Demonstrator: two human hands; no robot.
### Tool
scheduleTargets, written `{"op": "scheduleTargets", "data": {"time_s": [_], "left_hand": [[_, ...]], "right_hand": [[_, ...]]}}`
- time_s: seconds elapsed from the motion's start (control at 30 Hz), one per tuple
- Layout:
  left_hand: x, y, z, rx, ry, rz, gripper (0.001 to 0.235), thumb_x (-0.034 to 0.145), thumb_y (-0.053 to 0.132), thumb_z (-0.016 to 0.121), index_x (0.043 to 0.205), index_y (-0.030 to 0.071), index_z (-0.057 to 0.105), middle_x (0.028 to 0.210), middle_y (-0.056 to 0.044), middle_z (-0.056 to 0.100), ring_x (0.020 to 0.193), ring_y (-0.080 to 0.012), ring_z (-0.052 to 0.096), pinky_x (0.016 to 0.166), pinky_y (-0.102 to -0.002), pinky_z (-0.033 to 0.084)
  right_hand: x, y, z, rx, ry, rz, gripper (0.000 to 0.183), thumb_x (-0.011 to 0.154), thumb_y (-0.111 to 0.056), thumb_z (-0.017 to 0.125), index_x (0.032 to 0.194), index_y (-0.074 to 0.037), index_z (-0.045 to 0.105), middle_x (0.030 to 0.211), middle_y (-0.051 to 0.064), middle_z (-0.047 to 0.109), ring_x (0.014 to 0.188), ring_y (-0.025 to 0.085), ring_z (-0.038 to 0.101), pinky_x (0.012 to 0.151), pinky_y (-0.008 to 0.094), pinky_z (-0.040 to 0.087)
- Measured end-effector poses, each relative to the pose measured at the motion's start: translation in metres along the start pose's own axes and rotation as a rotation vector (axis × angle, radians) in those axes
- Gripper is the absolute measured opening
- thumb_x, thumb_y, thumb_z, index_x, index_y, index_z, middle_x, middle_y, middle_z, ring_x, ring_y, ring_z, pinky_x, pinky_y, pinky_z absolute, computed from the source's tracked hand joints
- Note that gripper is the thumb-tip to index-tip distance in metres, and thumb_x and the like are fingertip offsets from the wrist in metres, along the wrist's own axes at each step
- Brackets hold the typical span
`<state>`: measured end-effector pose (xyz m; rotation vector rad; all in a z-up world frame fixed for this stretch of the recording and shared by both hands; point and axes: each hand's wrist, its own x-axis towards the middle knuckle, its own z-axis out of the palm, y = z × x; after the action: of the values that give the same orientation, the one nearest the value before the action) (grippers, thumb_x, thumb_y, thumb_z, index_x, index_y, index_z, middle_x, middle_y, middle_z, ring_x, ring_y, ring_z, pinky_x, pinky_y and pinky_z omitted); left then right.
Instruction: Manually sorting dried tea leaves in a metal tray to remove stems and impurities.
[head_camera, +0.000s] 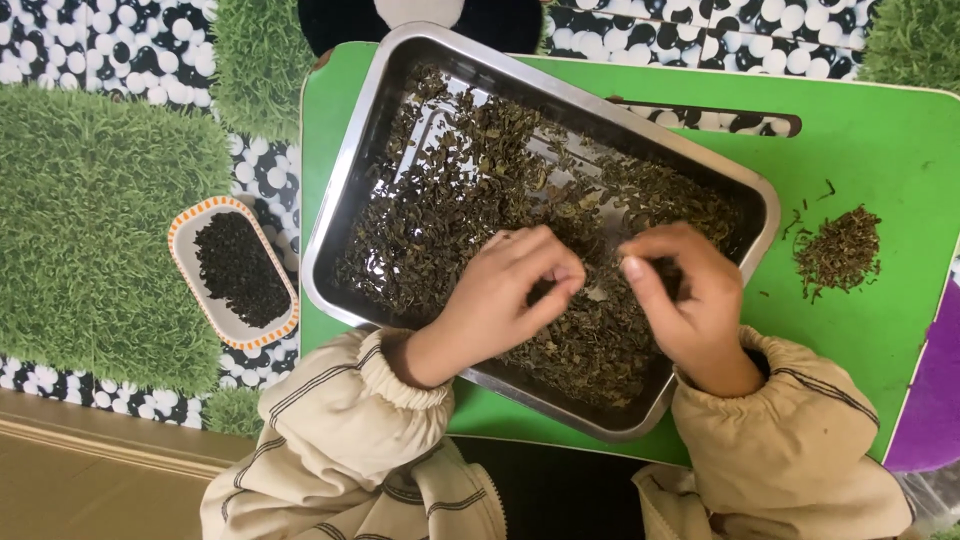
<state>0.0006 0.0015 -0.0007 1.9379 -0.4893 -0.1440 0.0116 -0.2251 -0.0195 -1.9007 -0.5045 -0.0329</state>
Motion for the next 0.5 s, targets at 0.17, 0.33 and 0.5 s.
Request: {"op": "scheduleTargets", "data": {"time_s": [0.17, 0.33, 0.5], "left_hand": [[0.0, -0.005, 0.001, 0.258, -0.056, 0.043, 0.016, 0.097, 0.012, 0.06, 0.105, 0.002, 0.069, 0.095, -0.014, 0.063, 0.098, -0.0285, 0.057, 0.089, -0.043, 0.043], [0.001, -0.002, -0.003, 0.445, 0.012, 0.106, 0.022, 0.099, 0.012, 0.056, 0.116, 0.002, 0.068, 0.108, -0.014, 0.062, 0.114, -0.0298, 0.05, 0.101, -0.047, 0.037], [0.002, 0.002, -0.004, 0.596, -0.057, 0.011, 0.038, 0.094, 0.01, 0.064, 0.129, -0.004, 0.062, 0.14, -0.026, 0.052, 0.137, -0.0415, 0.04, 0.112, -0.055, 0.03]], "right_hand": [[0.018, -0.007, -0.011, -0.2, -0.038, -0.039, 0.015, 0.103, 0.001, 0.058, 0.114, 0.003, 0.068, 0.095, 0.016, 0.066, 0.092, 0.032, 0.065, 0.091, 0.046, 0.051], [0.019, -0.003, -0.007, -0.505, -0.149, -0.111, 0.02, 0.102, -0.002, 0.062, 0.118, -0.003, 0.073, 0.107, 0.012, 0.066, 0.101, 0.031, 0.062, 0.091, 0.042, 0.047], [0.016, -0.002, -0.002, -0.63, -0.147, -0.169, 0.023, 0.102, -0.006, 0.062, 0.122, -0.007, 0.073, 0.115, 0.011, 0.066, 0.107, 0.031, 0.06, 0.097, 0.044, 0.047]]}}
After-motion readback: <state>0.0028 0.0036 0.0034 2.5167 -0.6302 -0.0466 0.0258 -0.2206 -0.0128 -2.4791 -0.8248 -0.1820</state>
